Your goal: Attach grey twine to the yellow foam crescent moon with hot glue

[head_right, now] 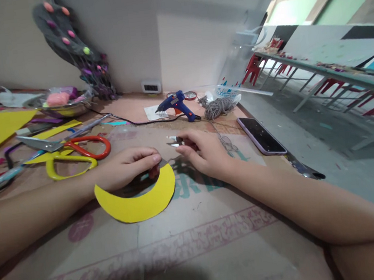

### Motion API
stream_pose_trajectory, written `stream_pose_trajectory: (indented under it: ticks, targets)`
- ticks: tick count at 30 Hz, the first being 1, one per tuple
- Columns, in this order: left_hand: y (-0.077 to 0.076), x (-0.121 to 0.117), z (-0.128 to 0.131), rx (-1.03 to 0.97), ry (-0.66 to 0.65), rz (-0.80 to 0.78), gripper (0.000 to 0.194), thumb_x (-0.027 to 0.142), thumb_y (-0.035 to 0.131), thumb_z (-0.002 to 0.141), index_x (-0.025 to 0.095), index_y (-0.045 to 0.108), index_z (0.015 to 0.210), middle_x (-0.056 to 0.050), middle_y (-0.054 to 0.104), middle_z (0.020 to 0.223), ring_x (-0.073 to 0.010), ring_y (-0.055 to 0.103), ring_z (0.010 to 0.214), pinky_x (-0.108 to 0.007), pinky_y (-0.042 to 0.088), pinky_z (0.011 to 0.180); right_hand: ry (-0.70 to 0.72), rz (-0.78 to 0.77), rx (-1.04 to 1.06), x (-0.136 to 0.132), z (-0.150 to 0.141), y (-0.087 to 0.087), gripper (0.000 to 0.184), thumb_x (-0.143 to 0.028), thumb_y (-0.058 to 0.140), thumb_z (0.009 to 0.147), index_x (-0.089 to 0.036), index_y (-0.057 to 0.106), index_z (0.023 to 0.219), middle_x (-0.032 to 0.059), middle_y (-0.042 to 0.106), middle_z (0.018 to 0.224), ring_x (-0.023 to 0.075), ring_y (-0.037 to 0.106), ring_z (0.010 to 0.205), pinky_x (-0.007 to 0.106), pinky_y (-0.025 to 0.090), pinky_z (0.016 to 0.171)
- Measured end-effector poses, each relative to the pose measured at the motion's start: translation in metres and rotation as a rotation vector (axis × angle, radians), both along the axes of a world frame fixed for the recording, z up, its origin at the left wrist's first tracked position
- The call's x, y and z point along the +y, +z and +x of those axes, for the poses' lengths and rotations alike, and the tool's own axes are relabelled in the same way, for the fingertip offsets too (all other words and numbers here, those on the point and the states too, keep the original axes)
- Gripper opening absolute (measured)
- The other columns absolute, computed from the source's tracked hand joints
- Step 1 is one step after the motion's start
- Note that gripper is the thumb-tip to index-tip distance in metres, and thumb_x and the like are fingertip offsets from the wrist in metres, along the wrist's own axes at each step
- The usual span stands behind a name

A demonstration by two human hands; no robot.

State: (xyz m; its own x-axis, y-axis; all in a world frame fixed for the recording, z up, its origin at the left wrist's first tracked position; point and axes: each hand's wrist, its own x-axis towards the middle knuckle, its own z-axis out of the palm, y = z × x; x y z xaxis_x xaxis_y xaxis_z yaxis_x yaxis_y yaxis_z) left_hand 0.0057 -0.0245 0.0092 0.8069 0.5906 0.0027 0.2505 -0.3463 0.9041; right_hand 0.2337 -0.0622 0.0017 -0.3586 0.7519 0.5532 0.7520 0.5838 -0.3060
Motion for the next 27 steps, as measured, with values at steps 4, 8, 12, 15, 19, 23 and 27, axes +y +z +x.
stream_pose_trajectory:
  ticks: [4, 8, 12, 15, 19, 23, 27]
  targets:
    - [-0.001, -0.002, 0.001, 0.023, 0.013, 0.085, 0.04, 0.044, 0.039, 0.093, 0.016, 0.055, 0.07, -0.001, 0.059, 0.069, -0.0122, 0.052, 0.064, -0.022, 0.041, 0.061, -0.132, -0.023, 0.071, 0.018, 0.004, -0.005, 0.036, -0.027, 0.048, 0.091, -0.016, 0.051, 0.125, 0.0104, 0.064, 0.102, 0.0217, 0.059, 0.089, 0.037, 0.048, 0.078]
    - [0.0, -0.004, 0.001, 0.092, 0.004, 0.347, 0.039, 0.038, 0.039, 0.093, 0.015, 0.061, 0.072, -0.002, 0.062, 0.072, -0.0148, 0.055, 0.071, -0.025, 0.042, 0.07, -0.07, -0.084, 0.137, 0.027, 0.004, -0.007, 0.05, -0.02, 0.048, 0.087, -0.015, 0.04, 0.136, 0.0108, 0.06, 0.106, 0.0196, 0.056, 0.089, 0.039, 0.048, 0.084]
    - [0.001, -0.006, 0.002, 0.078, -0.027, 0.418, 0.04, 0.038, 0.038, 0.094, 0.016, 0.062, 0.072, -0.002, 0.063, 0.073, -0.0151, 0.056, 0.073, -0.026, 0.042, 0.072, -0.028, -0.087, 0.124, 0.029, 0.004, -0.009, 0.05, -0.017, 0.052, 0.084, -0.016, 0.043, 0.133, 0.0084, 0.058, 0.102, 0.0183, 0.055, 0.09, 0.038, 0.046, 0.085]
    - [0.0, -0.005, 0.003, 0.039, -0.005, 0.347, 0.039, 0.04, 0.039, 0.093, 0.016, 0.062, 0.072, -0.002, 0.064, 0.072, -0.0152, 0.057, 0.072, -0.026, 0.044, 0.071, -0.046, -0.071, 0.112, 0.029, 0.004, -0.01, 0.038, -0.019, 0.054, 0.083, -0.015, 0.051, 0.12, 0.0077, 0.059, 0.098, 0.0187, 0.055, 0.09, 0.037, 0.046, 0.083]
    - [-0.006, 0.0, 0.003, -0.007, 0.12, 0.117, 0.035, 0.047, 0.048, 0.088, 0.016, 0.063, 0.086, -0.002, 0.064, 0.073, -0.0151, 0.057, 0.068, -0.026, 0.046, 0.064, -0.107, -0.036, 0.131, 0.022, 0.003, -0.004, 0.014, -0.028, 0.051, 0.087, -0.016, 0.057, 0.086, 0.0023, 0.057, 0.077, 0.0159, 0.053, 0.073, 0.03, 0.043, 0.069]
    - [-0.014, 0.005, 0.002, -0.057, 0.181, 0.009, 0.037, 0.052, 0.05, 0.087, 0.016, 0.059, 0.09, -0.002, 0.065, 0.076, -0.0156, 0.059, 0.07, -0.027, 0.047, 0.067, 0.023, -0.075, 0.094, 0.009, -0.002, 0.004, 0.024, -0.033, 0.048, 0.091, -0.016, 0.061, 0.081, 0.0044, 0.063, 0.076, 0.0159, 0.056, 0.073, 0.029, 0.042, 0.069]
    - [-0.012, 0.006, 0.001, -0.109, 0.267, 0.115, 0.034, 0.05, 0.05, 0.088, 0.016, 0.057, 0.094, -0.002, 0.064, 0.079, -0.0152, 0.059, 0.073, -0.027, 0.047, 0.069, 0.121, -0.088, 0.05, 0.003, -0.006, 0.004, 0.03, -0.035, 0.047, 0.092, -0.015, 0.062, 0.076, 0.0041, 0.062, 0.072, 0.0151, 0.055, 0.069, 0.027, 0.041, 0.066]
